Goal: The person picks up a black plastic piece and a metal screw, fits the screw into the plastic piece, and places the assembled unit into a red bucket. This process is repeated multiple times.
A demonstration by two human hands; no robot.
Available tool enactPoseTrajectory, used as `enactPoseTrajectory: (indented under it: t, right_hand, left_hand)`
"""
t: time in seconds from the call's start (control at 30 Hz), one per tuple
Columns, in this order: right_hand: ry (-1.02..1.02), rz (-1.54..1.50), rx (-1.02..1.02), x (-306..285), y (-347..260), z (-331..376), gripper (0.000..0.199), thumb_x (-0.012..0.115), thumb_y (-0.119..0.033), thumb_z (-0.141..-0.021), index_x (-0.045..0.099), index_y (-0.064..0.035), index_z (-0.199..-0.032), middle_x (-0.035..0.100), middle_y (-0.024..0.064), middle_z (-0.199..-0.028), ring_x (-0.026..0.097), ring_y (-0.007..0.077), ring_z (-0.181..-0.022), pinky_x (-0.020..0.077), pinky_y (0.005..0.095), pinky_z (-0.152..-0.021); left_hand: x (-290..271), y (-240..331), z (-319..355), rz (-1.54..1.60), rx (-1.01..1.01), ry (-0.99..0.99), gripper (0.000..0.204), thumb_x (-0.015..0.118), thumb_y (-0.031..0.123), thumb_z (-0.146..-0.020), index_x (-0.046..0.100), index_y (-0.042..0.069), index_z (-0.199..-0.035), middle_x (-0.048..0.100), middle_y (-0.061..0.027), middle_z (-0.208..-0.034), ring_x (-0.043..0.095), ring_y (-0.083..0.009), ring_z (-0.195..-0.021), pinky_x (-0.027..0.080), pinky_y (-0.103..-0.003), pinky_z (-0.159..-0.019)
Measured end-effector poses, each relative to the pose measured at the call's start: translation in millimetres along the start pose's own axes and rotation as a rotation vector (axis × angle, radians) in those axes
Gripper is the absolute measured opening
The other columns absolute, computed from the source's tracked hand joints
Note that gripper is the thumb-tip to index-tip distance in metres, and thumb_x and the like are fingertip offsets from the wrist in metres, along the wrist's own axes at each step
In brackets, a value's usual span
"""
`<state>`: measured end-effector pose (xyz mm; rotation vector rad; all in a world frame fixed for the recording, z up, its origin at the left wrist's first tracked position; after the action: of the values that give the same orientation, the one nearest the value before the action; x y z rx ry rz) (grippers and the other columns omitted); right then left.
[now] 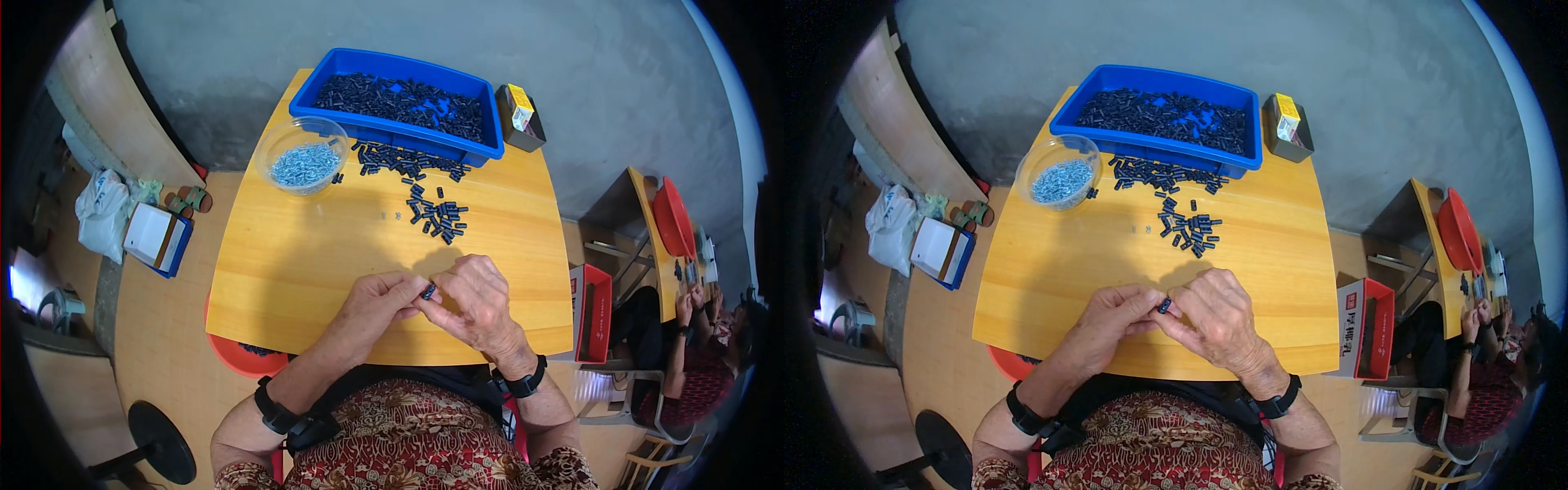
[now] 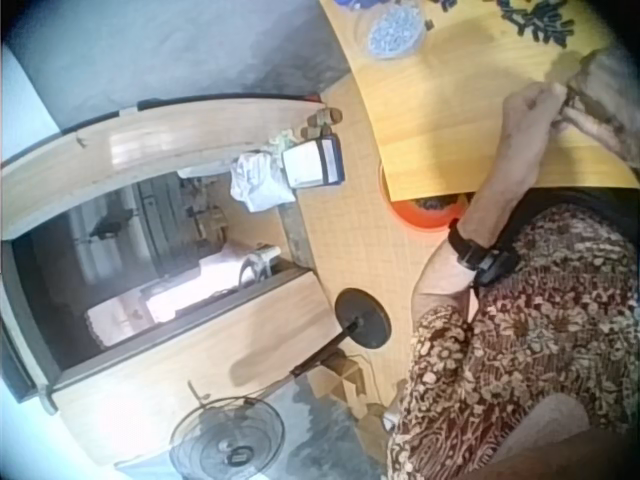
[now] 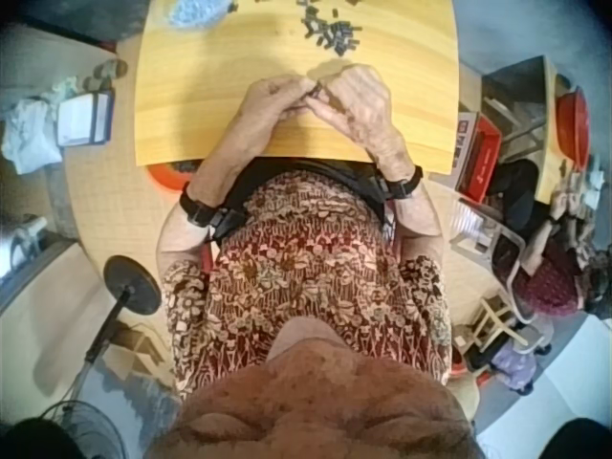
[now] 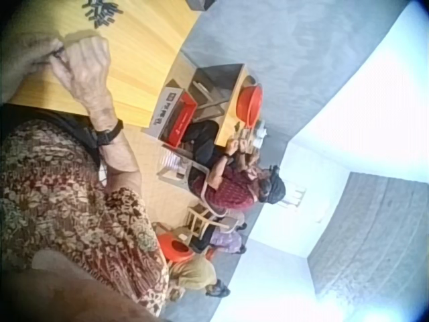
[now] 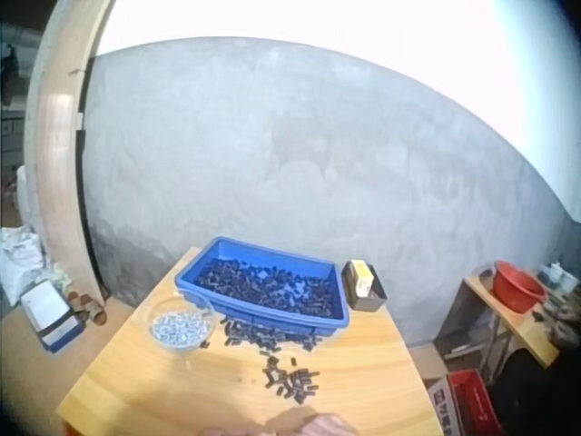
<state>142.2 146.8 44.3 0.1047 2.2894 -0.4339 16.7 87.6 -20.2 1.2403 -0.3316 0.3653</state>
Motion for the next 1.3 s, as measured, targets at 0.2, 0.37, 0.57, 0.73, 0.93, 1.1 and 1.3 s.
enactPoseTrajectory:
  t: [0.2, 0.37, 0.57, 0.73, 0.93, 1.1, 1.3]
  right_hand:
    - [0.008, 0.008, -0.002, 0, 0, 0, 0.025, 0.080, -0.010, -0.065, 0.063, -0.0047, -0.083, 0.056, 0.0029, -0.070, 0.058, 0.0236, -0.070, 0.0475, 0.0360, -0.068]
    - [0.007, 0.016, 0.000, -1, -1, 1, 0.025, 0.080, -0.008, -0.065, 0.063, -0.0041, -0.083, 0.057, 0.0035, -0.070, 0.058, 0.0241, -0.071, 0.0476, 0.0366, -0.069]
    - [0.024, 0.012, -0.005, -1, -1, 2, 0.023, 0.078, -0.007, -0.065, 0.063, -0.0029, -0.082, 0.057, 0.0045, -0.070, 0.057, 0.0253, -0.070, 0.0482, 0.0375, -0.070]
    - [0.037, -0.018, -0.017, 2, 0, 5, 0.023, 0.078, -0.008, -0.065, 0.063, -0.0023, -0.081, 0.056, 0.0057, -0.070, 0.057, 0.0264, -0.072, 0.0484, 0.0388, -0.070]
    - [-0.023, -0.002, -0.027, 2, -7, 1, 0.027, 0.078, -0.009, -0.068, 0.063, -0.0016, -0.090, 0.058, 0.0079, -0.079, 0.058, 0.0269, -0.075, 0.0474, 0.0390, -0.071]
    - [-0.011, -0.003, 0.002, -5, -5, 0, 0.035, 0.078, -0.012, -0.072, 0.064, -0.0010, -0.102, 0.061, 0.0090, -0.083, 0.059, 0.0262, -0.076, 0.0466, 0.0371, -0.070]
    - [0.079, 0.005, 0.114, -5, 13, 6, 0.021, 0.072, -0.005, -0.075, 0.066, 0.0008, -0.095, 0.062, 0.0130, -0.075, 0.060, 0.0286, -0.071, 0.0472, 0.0380, -0.066]
  left_hand:
    - [2, 0, 2, 0.014, 0.006, 0.010, 0.030, 0.054, 0.031, -0.098, 0.067, 0.005, -0.107, 0.068, -0.0022, -0.101, 0.061, -0.0072, -0.093, 0.049, -0.023, -0.086]
    - [3, 0, 2, 0.011, 0.000, 0.007, 0.030, 0.055, 0.031, -0.098, 0.067, 0.006, -0.107, 0.067, -0.0018, -0.100, 0.061, -0.0068, -0.093, 0.049, -0.023, -0.086]
    - [2, -3, 2, 0.026, -0.001, 0.002, 0.030, 0.056, 0.032, -0.098, 0.067, 0.006, -0.107, 0.067, -0.0015, -0.100, 0.061, -0.0068, -0.093, 0.049, -0.023, -0.086]
    - [1, -5, 0, 0.027, 0.008, -0.001, 0.031, 0.056, 0.032, -0.098, 0.067, 0.005, -0.107, 0.067, -0.0014, -0.100, 0.061, -0.0068, -0.093, 0.049, -0.023, -0.087]
    - [3, 4, 3, -0.057, 0.084, 0.007, 0.021, 0.061, 0.023, -0.094, 0.067, 0.005, -0.103, 0.067, -0.0016, -0.098, 0.062, -0.0077, -0.092, 0.048, -0.022, -0.084]
    - [-7, 39, 15, -0.049, 0.194, 0.082, 0.018, 0.062, 0.018, -0.093, 0.066, 0.004, -0.102, 0.068, -0.0030, -0.093, 0.062, -0.0083, -0.090, 0.048, -0.023, -0.083]
    - [-55, 83, 61, -0.026, 0.311, 0.361, 0.018, 0.062, 0.018, -0.093, 0.064, 0.005, -0.105, 0.068, -0.0031, -0.091, 0.065, -0.0100, -0.086, 0.050, -0.023, -0.080]
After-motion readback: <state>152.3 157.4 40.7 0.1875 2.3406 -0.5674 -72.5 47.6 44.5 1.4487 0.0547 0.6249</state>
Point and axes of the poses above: each hand's wrist, its own z-axis away from the middle knuckle, its own x-axis out of the palm, y = z × x, the point moved 5 cm from there along -z, towards the middle knuckle
